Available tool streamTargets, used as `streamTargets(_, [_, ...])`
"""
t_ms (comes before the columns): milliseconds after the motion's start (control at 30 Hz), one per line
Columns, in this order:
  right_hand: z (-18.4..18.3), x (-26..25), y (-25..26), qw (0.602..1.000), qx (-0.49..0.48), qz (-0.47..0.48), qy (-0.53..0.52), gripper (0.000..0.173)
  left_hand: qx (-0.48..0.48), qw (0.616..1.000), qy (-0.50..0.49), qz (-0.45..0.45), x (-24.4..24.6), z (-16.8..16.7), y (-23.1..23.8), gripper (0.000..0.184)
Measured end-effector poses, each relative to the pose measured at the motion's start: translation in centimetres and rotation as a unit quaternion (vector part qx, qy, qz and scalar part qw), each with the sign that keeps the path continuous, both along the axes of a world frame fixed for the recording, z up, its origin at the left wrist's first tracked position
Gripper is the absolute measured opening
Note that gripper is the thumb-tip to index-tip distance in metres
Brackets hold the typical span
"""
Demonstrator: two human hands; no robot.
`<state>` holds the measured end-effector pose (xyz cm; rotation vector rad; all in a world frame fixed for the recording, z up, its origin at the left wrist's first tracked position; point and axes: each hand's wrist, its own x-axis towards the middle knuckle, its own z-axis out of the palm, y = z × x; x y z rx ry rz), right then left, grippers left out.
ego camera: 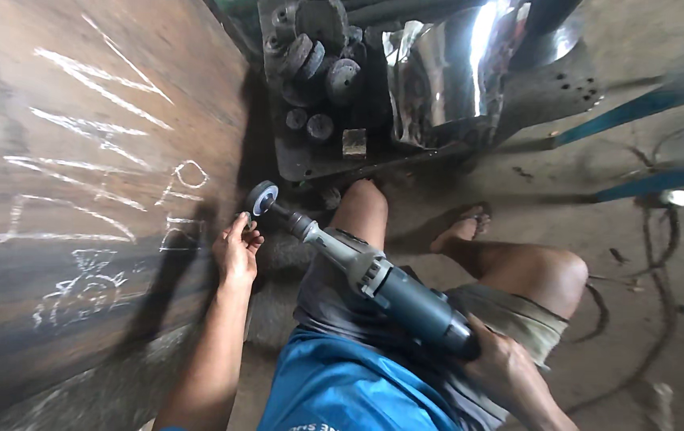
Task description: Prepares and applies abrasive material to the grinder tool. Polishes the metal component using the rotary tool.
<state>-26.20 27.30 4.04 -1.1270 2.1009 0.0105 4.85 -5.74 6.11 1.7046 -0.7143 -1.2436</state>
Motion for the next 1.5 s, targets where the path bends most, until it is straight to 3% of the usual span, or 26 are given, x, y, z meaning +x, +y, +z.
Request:
streamTargets(133, [0.0, 0.2, 0.2, 0.999, -0.028, 0.006, 0.016, 0.058, 0.000, 1.000, 0.003, -0.004, 0.2, 0.0, -0.1, 0.018])
streamTargets(633, [-0.3, -0.1, 0.2, 1.000, -0.022, 0.005, 0.001, 0.065, 0.020, 0.997, -0.073, -0.015, -0.5, 0.5, -0.5, 0.032])
streamTargets(1500, [-0.2, -0.3, 0.1, 1.000, -0.025, 0.004, -0.007, 0.062, 0.016, 0.996, -0.091, 0.003, -0.7, -0.1, -0.2, 0.036])
